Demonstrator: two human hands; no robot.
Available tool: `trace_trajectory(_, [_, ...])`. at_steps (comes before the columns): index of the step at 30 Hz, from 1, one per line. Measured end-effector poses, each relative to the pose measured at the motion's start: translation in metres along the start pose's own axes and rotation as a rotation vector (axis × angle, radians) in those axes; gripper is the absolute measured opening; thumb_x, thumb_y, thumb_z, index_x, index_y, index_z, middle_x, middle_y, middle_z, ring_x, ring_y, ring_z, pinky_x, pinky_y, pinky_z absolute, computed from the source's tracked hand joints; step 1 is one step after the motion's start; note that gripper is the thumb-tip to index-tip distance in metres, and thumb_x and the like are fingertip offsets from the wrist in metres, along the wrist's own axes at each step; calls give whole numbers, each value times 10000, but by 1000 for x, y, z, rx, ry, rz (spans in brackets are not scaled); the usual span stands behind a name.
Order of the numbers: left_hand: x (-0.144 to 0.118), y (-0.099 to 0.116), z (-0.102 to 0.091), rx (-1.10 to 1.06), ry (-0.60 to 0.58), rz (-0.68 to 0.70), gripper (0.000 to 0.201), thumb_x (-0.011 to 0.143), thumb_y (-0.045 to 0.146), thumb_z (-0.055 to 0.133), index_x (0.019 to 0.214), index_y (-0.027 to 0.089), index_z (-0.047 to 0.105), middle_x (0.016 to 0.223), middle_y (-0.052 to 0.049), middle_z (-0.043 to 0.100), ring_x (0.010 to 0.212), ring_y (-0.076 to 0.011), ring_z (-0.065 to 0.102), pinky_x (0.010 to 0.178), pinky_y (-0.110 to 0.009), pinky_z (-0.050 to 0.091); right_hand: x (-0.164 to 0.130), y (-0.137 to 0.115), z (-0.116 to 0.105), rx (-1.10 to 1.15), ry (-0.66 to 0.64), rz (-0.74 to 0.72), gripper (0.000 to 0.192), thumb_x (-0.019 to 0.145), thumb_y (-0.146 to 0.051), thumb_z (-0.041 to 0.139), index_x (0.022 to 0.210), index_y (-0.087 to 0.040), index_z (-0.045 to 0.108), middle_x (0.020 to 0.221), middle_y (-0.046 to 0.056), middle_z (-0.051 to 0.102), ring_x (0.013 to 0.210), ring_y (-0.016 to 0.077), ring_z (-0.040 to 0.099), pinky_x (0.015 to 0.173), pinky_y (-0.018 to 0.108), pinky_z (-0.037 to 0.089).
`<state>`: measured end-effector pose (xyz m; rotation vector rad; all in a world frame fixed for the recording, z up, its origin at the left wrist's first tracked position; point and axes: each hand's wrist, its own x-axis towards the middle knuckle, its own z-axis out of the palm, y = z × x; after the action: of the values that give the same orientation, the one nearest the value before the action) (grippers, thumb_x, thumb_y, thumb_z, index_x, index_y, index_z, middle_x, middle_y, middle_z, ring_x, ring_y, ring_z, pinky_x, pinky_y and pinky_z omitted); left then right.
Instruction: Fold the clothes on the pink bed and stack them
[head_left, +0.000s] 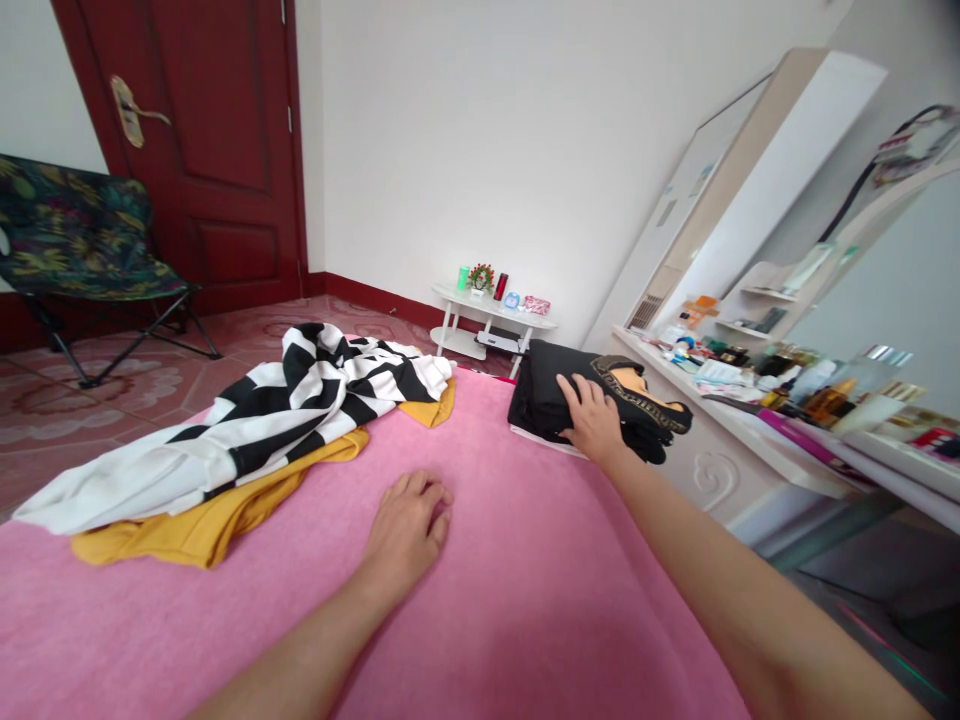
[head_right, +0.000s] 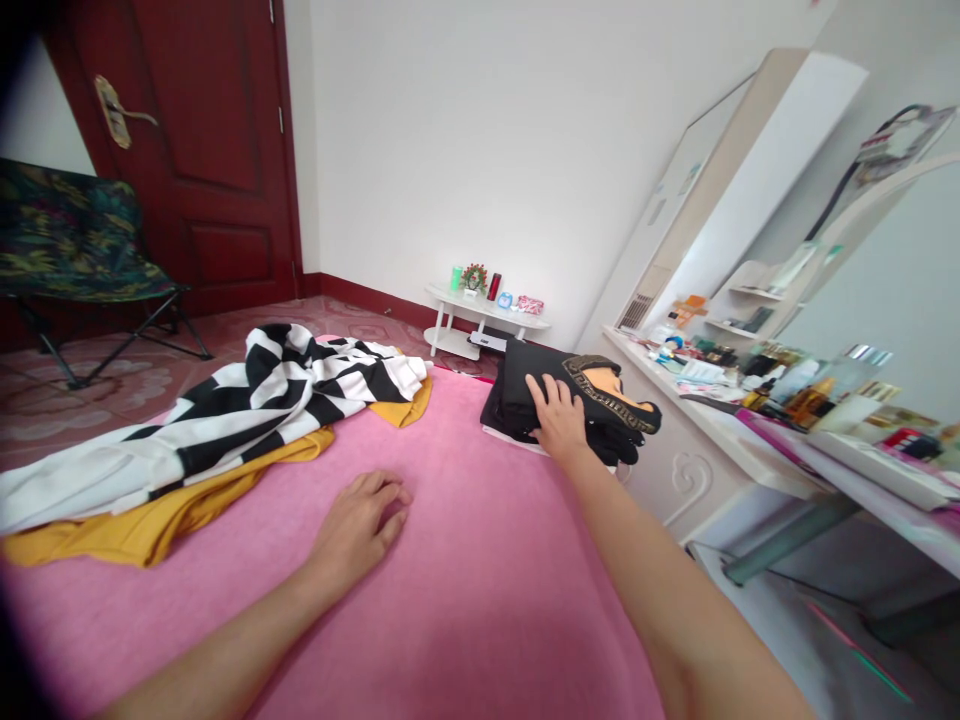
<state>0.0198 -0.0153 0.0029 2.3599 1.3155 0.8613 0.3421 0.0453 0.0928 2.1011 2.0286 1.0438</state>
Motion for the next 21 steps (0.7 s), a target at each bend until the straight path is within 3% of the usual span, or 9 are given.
trace_trajectory(3, [1, -1, 0, -2, -11, -9, 163, 796, 170, 529, 909, 235, 628, 1051, -44, 565, 1001, -228, 490, 860, -352, 383, 18, -4, 3, 31, -27, 77, 758, 727, -263, 657, 1372, -223, 261, 1316, 159, 403, 1140, 303, 391, 837, 386, 421])
trace_trajectory(6, [1, -1, 0, -2, -18, -21, 158, 798, 173, 532, 905, 234, 631, 1058, -47, 564, 1005, -229, 490, 871, -354, 379, 43, 2, 1, 64, -46, 163, 470, 755, -241, 617, 1177, -173, 420, 1120, 141, 490, 1021, 268, 469, 752, 322, 442])
trace_trajectory(11, [2, -1, -1, -10, -16, -25, 161, 791, 172, 536, 908, 232, 629, 1045, -48, 566, 1000, -228, 489, 861, -347, 380, 58, 5, 3, 104, 70, 489, 401, 806, -352, 560, 1111, -135, 416, 1061, 144, 483, 950, 268, 519, 732, 341, 448])
trace_trajectory(13, [1, 0, -1, -15, -14, -26, 161, 792, 170, 534, 906, 231, 629, 1037, -47, 566, 991, -226, 489, 860, -346, 379, 50, 0, 7, 131, 51, 446, 417, 796, -378, 577, 1110, -156, 414, 1070, 130, 480, 973, 267, 514, 739, 338, 449])
trace_trajectory(17, [1, 1, -2, -11, -13, -22, 163, 790, 167, 532, 905, 229, 628, 1029, -49, 563, 985, -224, 488, 852, -345, 379, 32, -12, 11, 193, -48, 128, 549, 726, -504, 653, 1126, -207, 420, 1110, 102, 478, 1060, 275, 477, 802, 350, 443])
trace_trajectory(21, [-1, 0, -1, 6, -15, -24, 155, 804, 179, 521, 905, 228, 629, 1028, -56, 561, 996, -232, 487, 852, -351, 377, 32, -21, 0, 189, -88, 217, 550, 773, -605, 549, 1113, -183, 455, 1105, 145, 491, 1057, 313, 491, 806, 397, 442])
